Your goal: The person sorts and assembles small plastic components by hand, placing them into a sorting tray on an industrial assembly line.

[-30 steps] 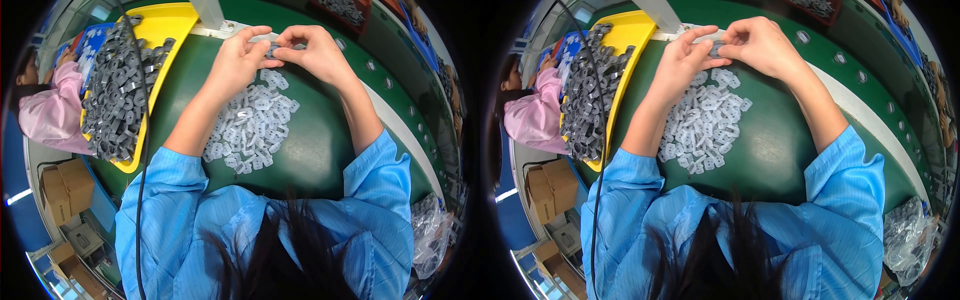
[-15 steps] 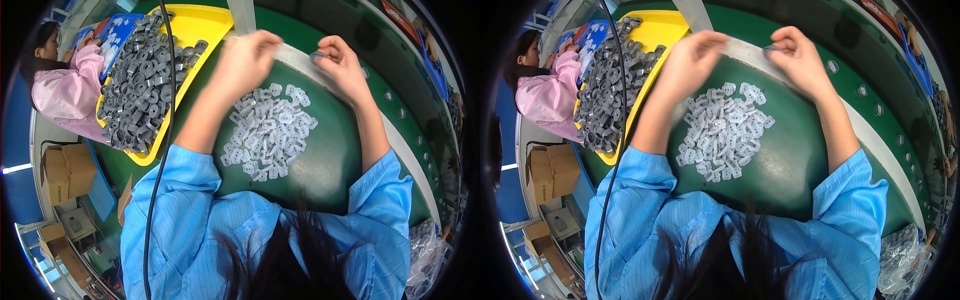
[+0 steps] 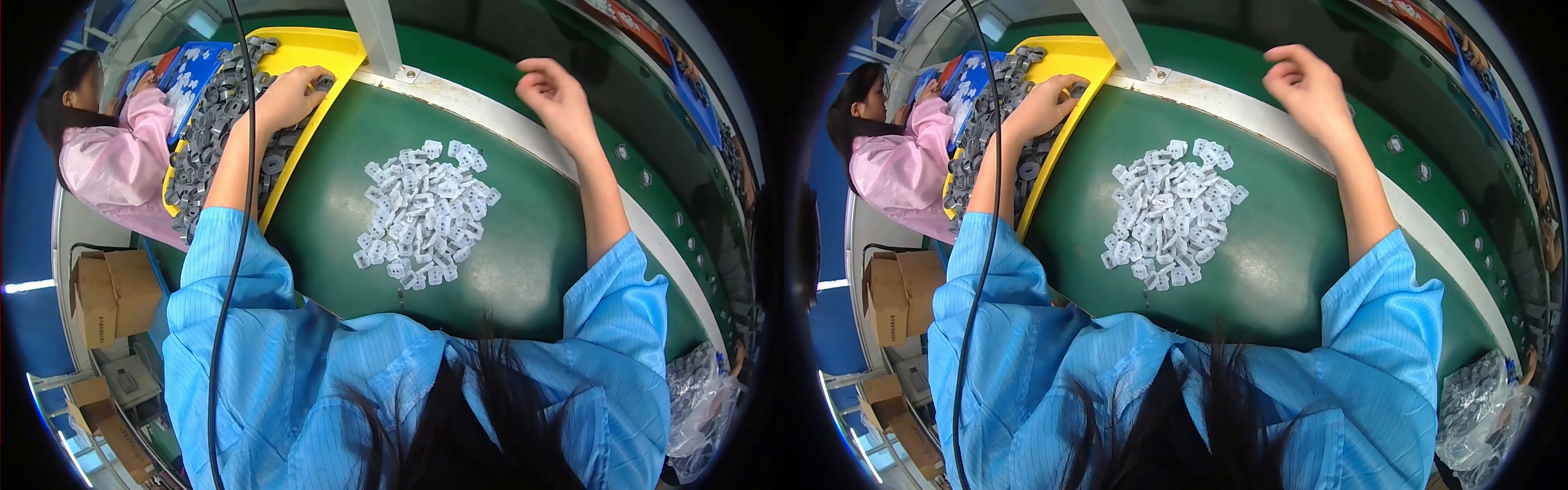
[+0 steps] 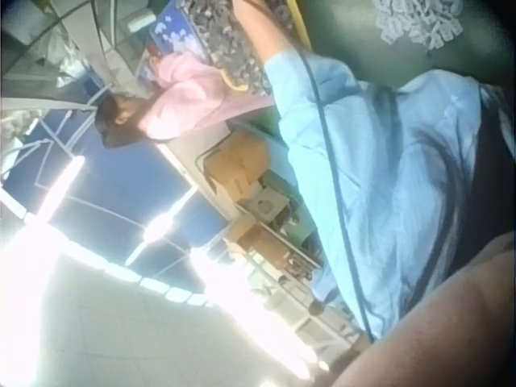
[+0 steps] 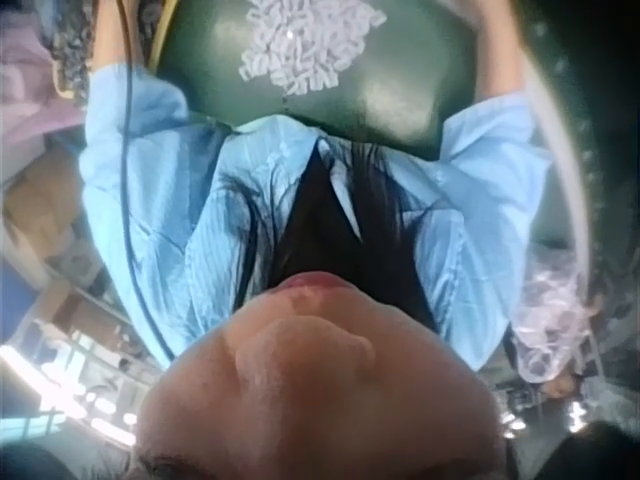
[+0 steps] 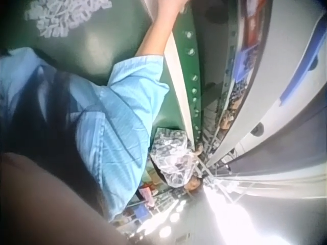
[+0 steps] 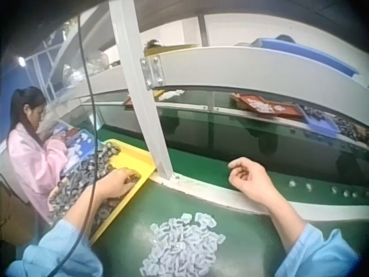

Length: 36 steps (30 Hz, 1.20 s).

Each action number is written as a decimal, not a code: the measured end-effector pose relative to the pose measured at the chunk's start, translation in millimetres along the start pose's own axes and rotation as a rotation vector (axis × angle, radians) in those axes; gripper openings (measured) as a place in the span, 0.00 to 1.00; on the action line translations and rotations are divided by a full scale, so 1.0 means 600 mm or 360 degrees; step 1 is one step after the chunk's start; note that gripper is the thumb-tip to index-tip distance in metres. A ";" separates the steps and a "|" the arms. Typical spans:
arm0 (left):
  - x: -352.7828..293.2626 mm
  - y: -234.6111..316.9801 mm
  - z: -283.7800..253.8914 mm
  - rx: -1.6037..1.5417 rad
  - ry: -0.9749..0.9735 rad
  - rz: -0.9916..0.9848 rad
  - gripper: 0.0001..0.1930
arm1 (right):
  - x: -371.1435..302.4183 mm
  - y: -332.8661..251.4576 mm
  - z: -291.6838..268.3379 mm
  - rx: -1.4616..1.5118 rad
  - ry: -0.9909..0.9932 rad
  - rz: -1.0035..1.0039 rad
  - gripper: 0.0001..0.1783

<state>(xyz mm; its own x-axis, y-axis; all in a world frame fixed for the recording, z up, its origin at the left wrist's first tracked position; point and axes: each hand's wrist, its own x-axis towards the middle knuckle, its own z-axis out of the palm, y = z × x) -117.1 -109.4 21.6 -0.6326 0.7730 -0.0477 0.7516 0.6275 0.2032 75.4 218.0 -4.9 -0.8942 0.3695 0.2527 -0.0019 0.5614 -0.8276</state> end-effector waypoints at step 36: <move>0.043 0.211 0.098 -0.2963 0.0241 -0.0302 0.10 | -0.063 -0.056 0.101 -0.0461 -0.0230 -0.0323 0.08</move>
<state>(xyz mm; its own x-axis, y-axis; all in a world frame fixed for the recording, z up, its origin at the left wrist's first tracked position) -27.2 -4.7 -11.5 -0.7594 0.6355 -0.1397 -0.3943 -0.2786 0.8757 82.4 140.3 -16.8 -0.9426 0.1325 0.3064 -0.0774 0.8062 -0.5866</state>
